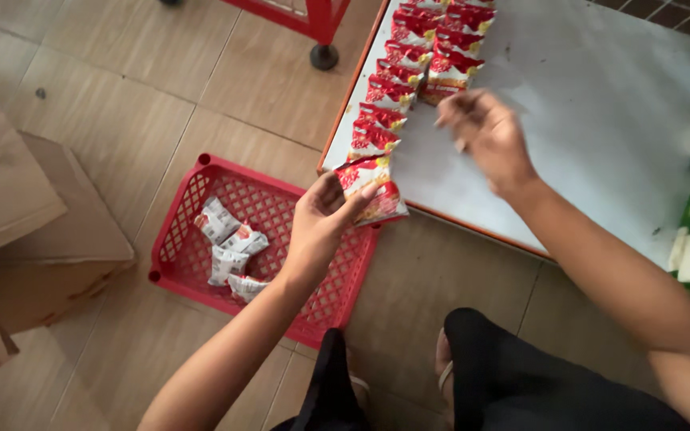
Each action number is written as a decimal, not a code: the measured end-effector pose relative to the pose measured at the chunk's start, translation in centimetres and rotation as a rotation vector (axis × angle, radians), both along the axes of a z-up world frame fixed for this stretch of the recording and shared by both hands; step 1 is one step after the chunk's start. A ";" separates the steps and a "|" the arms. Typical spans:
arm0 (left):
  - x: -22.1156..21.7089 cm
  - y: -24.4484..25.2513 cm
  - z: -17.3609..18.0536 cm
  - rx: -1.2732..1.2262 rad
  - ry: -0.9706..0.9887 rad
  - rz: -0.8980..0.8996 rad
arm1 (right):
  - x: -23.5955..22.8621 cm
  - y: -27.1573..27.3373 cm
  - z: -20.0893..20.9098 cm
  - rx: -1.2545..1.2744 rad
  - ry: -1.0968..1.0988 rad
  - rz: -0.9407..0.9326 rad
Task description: The person opens a cardboard box and transfers small snack packets into a red plastic basket. They then pick up the packets from the basket and arrange them in neat rows on a white surface.
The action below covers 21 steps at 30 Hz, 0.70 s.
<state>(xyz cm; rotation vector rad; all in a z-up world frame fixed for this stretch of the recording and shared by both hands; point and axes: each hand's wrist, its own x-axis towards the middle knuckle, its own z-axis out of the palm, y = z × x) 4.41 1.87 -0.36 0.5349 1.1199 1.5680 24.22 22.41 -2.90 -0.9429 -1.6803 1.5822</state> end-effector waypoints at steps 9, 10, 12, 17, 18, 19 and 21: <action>0.6 0.4 -1.3 0.026 0.025 0.050 | -2.2 -5.4 2.6 0.010 -0.162 0.493; 0.5 0.5 -1.4 0.025 0.043 0.058 | -2.2 -4.9 2.5 -0.023 -0.116 0.467; 0.2 0.3 -1.6 -0.013 0.047 0.062 | -1.6 -3.3 2.2 -0.045 -0.025 0.353; -0.1 -0.2 -1.6 -0.082 0.049 0.050 | 0.7 2.7 0.1 0.049 -0.035 -0.089; -0.1 -0.2 -1.5 -0.086 0.051 0.047 | 1.0 3.2 -0.7 0.117 -0.055 -0.118; 0.0 -0.2 -1.5 -0.092 0.052 0.045 | 1.3 3.6 -1.6 0.184 -0.077 -0.145; 0.0 -0.1 -1.4 -0.115 0.055 0.041 | 1.5 3.9 -3.4 0.258 -0.131 -0.167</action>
